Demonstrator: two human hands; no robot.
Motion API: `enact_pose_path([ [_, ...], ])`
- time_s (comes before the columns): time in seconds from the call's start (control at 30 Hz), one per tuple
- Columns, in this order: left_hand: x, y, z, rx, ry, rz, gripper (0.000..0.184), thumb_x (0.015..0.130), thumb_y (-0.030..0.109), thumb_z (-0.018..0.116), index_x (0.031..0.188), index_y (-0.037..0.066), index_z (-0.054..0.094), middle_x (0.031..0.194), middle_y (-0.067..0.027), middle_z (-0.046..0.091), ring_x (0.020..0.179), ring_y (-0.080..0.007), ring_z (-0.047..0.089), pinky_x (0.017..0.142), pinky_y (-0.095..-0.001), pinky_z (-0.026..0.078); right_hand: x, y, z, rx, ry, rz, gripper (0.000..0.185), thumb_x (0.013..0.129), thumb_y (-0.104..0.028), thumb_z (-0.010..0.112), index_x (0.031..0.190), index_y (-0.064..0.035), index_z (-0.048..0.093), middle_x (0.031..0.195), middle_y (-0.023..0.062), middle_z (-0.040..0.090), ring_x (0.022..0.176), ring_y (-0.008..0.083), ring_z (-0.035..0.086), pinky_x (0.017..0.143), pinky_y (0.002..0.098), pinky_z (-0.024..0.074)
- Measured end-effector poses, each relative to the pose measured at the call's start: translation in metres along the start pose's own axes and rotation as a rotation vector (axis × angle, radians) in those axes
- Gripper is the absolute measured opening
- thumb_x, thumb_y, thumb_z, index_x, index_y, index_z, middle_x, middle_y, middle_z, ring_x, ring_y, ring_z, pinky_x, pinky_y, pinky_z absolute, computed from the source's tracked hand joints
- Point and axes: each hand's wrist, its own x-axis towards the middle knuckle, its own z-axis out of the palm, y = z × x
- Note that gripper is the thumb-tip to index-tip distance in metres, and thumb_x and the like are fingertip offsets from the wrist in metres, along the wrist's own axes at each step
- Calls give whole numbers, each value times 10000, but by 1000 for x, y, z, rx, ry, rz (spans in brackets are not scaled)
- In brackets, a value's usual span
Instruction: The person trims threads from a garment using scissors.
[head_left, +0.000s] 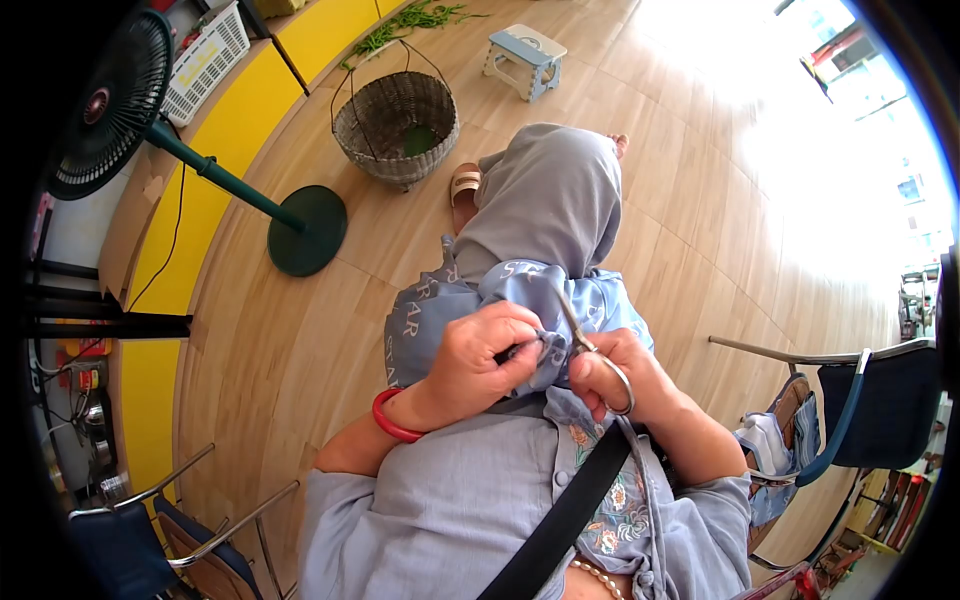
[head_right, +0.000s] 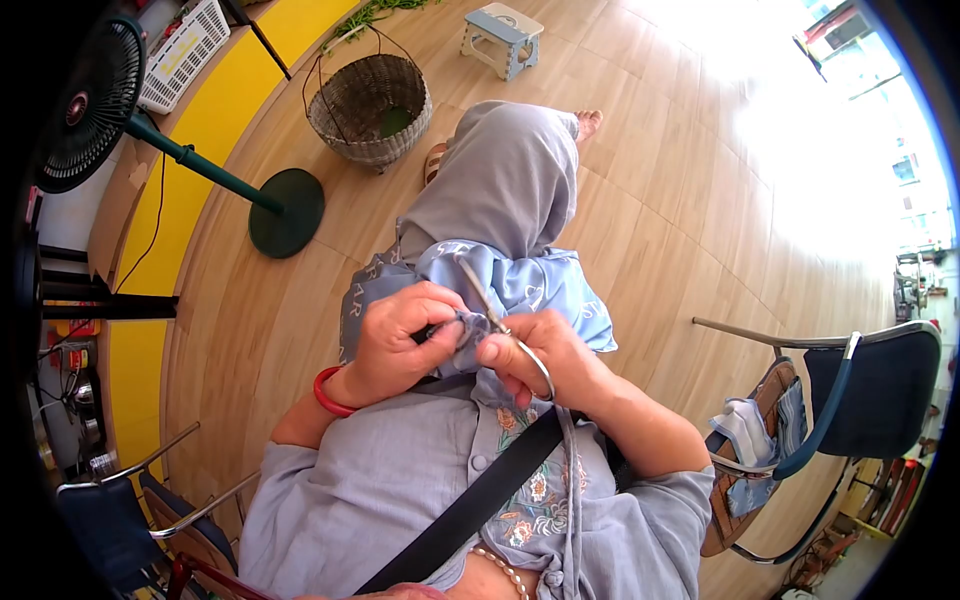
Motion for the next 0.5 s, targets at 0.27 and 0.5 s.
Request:
enact_pose_path([
  [0.27, 3, 4, -4, 5, -24, 7, 120, 732, -63, 646, 824, -2, 600, 946, -123, 650, 737, -195, 629, 661, -277, 500, 14, -12, -1, -479, 444, -436, 276, 708, -202, 808, 802, -41, 604, 673, 52, 618, 607, 120, 575, 562, 270, 441],
  [0.5, 5, 6, -4, 16, 52, 48, 103, 713, -80, 653, 778, -33, 588, 1010, -135, 590, 695, -170, 607, 615, -266, 488, 27, -5, 4, -256, 308, -307, 205, 744, -104, 750, 792, -29, 565, 634, 12, 544, 586, 78, 493, 546, 248, 406],
])
